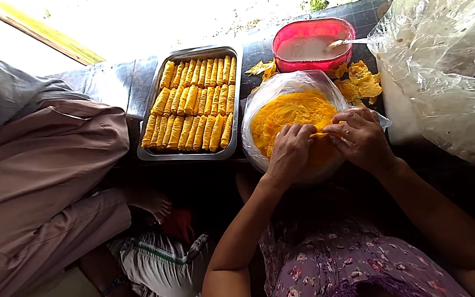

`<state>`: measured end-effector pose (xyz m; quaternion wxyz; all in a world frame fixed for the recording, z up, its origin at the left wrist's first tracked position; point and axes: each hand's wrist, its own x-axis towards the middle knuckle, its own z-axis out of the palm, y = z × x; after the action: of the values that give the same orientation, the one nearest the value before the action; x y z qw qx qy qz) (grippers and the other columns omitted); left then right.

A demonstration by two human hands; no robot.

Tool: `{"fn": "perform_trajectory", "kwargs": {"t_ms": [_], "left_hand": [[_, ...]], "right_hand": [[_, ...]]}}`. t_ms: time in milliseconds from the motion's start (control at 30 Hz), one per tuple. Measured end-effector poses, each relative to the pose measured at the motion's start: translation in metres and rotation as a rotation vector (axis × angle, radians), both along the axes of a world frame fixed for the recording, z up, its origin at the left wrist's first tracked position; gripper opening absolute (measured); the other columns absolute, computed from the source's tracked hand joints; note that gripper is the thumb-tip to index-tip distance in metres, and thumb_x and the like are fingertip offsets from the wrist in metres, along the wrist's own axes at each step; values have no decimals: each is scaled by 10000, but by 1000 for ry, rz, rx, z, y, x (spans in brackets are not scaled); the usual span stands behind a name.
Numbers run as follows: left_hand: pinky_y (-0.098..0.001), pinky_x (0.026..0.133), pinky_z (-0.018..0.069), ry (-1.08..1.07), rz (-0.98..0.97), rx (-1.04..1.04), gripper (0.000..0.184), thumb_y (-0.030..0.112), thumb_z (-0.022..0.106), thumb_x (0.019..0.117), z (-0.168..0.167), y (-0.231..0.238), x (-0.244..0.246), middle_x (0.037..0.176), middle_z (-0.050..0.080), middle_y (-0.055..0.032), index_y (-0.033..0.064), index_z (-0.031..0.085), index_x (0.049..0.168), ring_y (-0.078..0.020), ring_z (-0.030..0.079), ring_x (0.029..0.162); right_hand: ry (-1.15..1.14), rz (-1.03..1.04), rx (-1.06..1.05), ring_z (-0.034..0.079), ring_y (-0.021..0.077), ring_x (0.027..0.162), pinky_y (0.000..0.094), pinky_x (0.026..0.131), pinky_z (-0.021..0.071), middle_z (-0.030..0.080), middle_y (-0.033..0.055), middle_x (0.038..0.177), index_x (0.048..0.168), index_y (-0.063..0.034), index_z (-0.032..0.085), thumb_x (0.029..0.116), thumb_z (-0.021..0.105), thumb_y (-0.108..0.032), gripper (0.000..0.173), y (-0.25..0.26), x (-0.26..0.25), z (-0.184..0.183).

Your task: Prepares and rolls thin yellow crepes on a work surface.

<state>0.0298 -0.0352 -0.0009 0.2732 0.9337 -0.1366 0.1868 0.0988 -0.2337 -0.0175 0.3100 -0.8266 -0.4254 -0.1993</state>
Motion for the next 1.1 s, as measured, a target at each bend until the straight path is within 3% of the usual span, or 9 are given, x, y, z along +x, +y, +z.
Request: {"fn": "perform_trajectory", "kwargs": {"t_ms": [200,467,633,700,800,967,1100], "left_hand": [[-399,780,514,-3,-15,-4,237,48,636,960,-2,1,-3,959,688,-101,145,795,1106,-276,641,913],[-425,794,522,16,-43,36,234,31,629,953,0,2,-3,1003,693,-107,141,802,1064,-291,649,951],[-426,799,516,24,-78,62,223,23,615,948,1,3,-3,1210,721,-91,103,781,1072,-280,661,1002],[-425,832,519,38,-83,33,194,38,624,950,3,5,-3,1172,728,-88,54,735,1108,-269,666,994],[-417,810,541,84,-60,-46,247,42,651,920,8,9,-3,982,688,-133,-11,647,1161,-278,659,892],[-354,824,584,194,-34,-232,312,-6,595,966,15,18,-8,1125,665,-159,-24,533,1271,-215,688,922],[-365,892,569,141,-20,-156,249,-8,542,990,24,32,-14,1166,671,-177,-40,594,1231,-246,686,1001]], "right_hand": [[46,50,79,655,337,1054,490,972,466,728,145,1007,988,-65,796,936,646,-110,165,-8,5,-3],[152,22,186,694,252,881,342,855,546,737,152,912,939,8,754,881,667,-28,111,1,-1,1],[49,-15,183,714,293,985,345,904,565,732,192,991,936,18,742,905,647,-7,103,12,-16,3],[-4,3,178,715,303,1009,357,913,567,732,204,1032,948,21,745,922,639,-7,113,18,-20,3],[-51,53,152,721,314,1056,384,955,564,744,202,1067,952,26,743,930,618,6,129,27,-22,1],[-96,122,118,730,281,1028,362,968,548,761,163,1033,934,9,743,930,586,37,159,31,-20,-2],[-44,126,48,722,306,1044,402,968,536,764,154,1034,997,5,741,930,547,27,207,29,-19,4]]}}
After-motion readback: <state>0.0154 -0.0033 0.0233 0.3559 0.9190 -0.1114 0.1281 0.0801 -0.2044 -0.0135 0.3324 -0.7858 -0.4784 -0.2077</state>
